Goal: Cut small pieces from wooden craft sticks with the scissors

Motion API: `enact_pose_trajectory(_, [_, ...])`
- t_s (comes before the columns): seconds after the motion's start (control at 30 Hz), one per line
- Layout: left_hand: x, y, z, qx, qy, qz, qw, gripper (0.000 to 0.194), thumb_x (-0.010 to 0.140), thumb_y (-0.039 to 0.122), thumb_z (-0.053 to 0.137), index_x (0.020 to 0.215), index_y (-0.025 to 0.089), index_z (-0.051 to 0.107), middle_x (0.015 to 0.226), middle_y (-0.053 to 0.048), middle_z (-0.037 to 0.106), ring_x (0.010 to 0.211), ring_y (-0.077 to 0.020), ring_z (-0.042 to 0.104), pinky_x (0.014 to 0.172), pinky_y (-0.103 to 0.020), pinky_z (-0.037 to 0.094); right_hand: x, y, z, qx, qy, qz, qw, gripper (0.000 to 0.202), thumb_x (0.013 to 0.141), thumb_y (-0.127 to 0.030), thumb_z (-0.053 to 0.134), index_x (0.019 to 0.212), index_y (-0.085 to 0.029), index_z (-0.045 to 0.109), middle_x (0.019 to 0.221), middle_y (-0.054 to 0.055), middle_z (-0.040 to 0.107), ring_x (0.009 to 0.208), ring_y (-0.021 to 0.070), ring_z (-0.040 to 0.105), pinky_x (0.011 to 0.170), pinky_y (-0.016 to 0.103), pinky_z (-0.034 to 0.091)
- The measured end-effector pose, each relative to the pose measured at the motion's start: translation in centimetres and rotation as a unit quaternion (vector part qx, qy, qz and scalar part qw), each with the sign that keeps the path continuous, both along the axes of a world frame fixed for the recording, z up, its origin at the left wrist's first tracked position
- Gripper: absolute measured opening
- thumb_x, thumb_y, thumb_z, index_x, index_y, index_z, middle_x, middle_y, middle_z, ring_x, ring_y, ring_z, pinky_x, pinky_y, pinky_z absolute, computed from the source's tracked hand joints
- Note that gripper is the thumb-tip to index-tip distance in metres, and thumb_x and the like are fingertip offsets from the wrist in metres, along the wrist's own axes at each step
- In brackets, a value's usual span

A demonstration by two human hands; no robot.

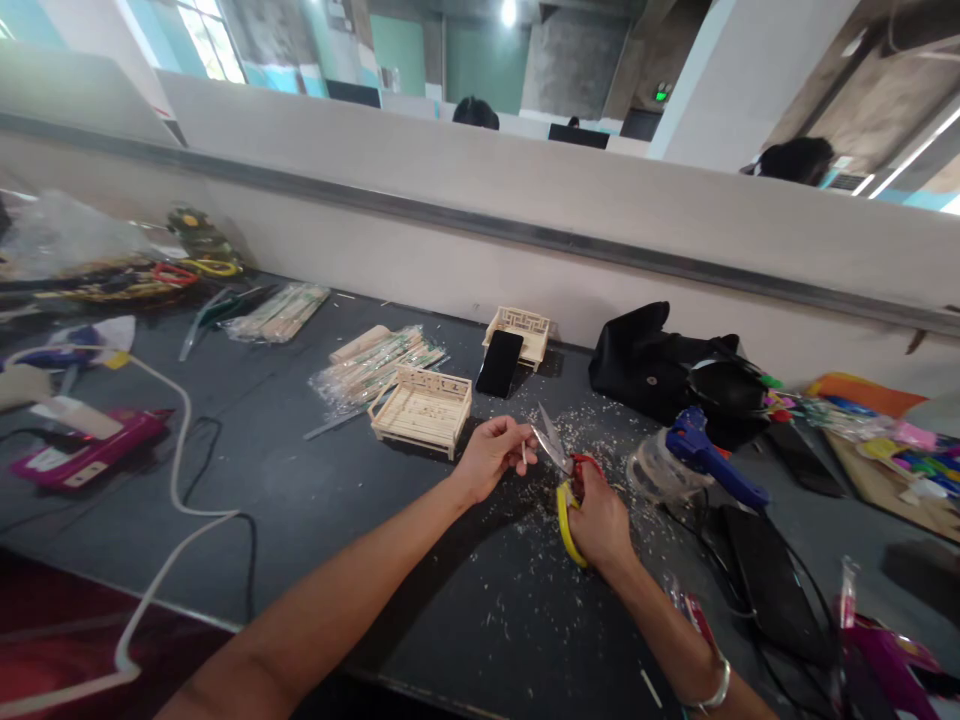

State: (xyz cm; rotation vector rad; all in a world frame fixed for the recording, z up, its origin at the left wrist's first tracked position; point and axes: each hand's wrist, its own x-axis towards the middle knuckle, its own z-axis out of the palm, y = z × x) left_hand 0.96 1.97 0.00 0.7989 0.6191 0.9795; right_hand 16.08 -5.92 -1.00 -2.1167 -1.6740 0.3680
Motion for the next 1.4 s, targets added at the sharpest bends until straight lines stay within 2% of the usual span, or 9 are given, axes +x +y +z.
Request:
enact_pose_trajectory(0.13, [-0.1,0.3,-0.2,-0.003,-0.019,-0.022,1.0,0.037,0.051,0.035,0.083,0.062,0.013,0.055,0.051,0.002,0.058,0.046,-0.0068,0.052,0.047,-0.019,0.041,0.0,0.0,0.1,-0.016,-0.006,0.003,1.0,0.027,0.068,-0.01,0.055,0.092,-0.021,0.051,0.08,0.001,0.061,0.075,0.0174,0.057,0.061,0.023,0.032])
enact_pose_trajectory(0.33, [-0.2,0.3,0.1,0.003,-0.055,0.016,0.998,0.033,0.05,0.029,0.084,0.067,0.013,0.061,0.059,0.002,0.062,0.057,-0.0084,0.057,0.056,-0.021,0.046,-0.1,0.0,0.6,-0.044,0.0,-0.004,0.999,0.028,0.07,-0.012,0.055,0.097,-0.02,0.051,0.085,0.003,0.062,0.077,0.0185,0.058,0.062,0.024,0.032])
enact_pose_trajectory(0.63, [-0.1,0.0,0.3,0.013,-0.048,0.021,0.999,0.036,0.047,0.027,0.085,0.068,0.014,0.058,0.061,0.003,0.061,0.056,-0.008,0.056,0.051,-0.019,0.044,-0.4,0.0,1.2,-0.063,-0.002,0.006,0.998,0.028,0.07,-0.011,0.055,0.097,-0.02,0.054,0.086,0.003,0.064,0.076,0.0173,0.059,0.061,0.023,0.031])
enact_pose_trajectory(0.87, [-0.1,0.1,0.2,0.014,-0.037,0.032,0.999,0.039,0.044,0.03,0.086,0.068,0.014,0.059,0.061,0.003,0.062,0.054,-0.008,0.054,0.048,-0.019,0.042,-0.3,0.0,1.0,-0.071,-0.002,0.017,0.997,0.026,0.069,-0.01,0.056,0.094,-0.02,0.056,0.087,0.003,0.066,0.078,0.017,0.06,0.063,0.022,0.033])
enact_pose_trajectory(1.0, [-0.2,0.0,0.3,0.028,0.007,-0.007,1.0,0.037,0.054,0.041,0.08,0.069,0.014,0.059,0.059,0.002,0.06,0.05,-0.0084,0.052,0.046,-0.02,0.039,-0.3,0.1,1.0,-0.074,0.001,-0.001,0.997,0.023,0.071,-0.011,0.055,0.092,-0.02,0.056,0.088,0.003,0.066,0.077,0.0165,0.061,0.063,0.022,0.033])
enact_pose_trajectory(1.07, [-0.4,-0.1,0.3,0.056,0.049,-0.027,0.997,0.037,0.058,0.045,0.076,0.069,0.014,0.058,0.057,0.003,0.056,0.045,-0.0066,0.047,0.042,-0.02,0.034,-0.3,0.1,1.1,-0.073,-0.004,-0.007,0.997,0.02,0.072,-0.011,0.055,0.09,-0.019,0.056,0.087,0.004,0.066,0.077,0.0163,0.061,0.062,0.022,0.033])
enact_pose_trajectory(1.17, [-0.6,-0.1,0.4,0.111,0.106,-0.032,0.988,0.036,0.061,0.047,0.071,0.066,0.014,0.057,0.049,0.007,0.044,0.041,-0.0044,0.035,0.04,-0.019,0.025,-0.4,0.2,1.3,-0.075,-0.019,-0.002,0.997,0.018,0.071,-0.011,0.056,0.087,-0.019,0.057,0.085,0.003,0.066,0.077,0.0161,0.06,0.061,0.021,0.032])
enact_pose_trajectory(1.27, [-0.8,-0.2,0.4,0.159,0.143,-0.05,0.976,0.035,0.066,0.047,0.066,0.072,0.014,0.058,0.053,0.007,0.042,0.045,-0.005,0.032,0.042,-0.02,0.024,-0.3,0.2,1.5,-0.081,-0.045,-0.01,0.996,0.017,0.071,-0.012,0.057,0.086,-0.019,0.057,0.083,0.003,0.066,0.076,0.0161,0.06,0.06,0.021,0.032])
enact_pose_trajectory(1.4, [-0.6,-0.1,0.1,0.233,0.223,-0.015,0.947,0.033,0.072,0.047,0.058,0.065,0.014,0.054,0.056,0.006,0.039,0.052,-0.0073,0.033,0.047,-0.021,0.025,-0.1,0.2,1.6,-0.089,-0.077,-0.023,0.993,0.018,0.072,-0.015,0.058,0.09,-0.018,0.058,0.084,0.004,0.068,0.076,0.0167,0.062,0.059,0.022,0.032])
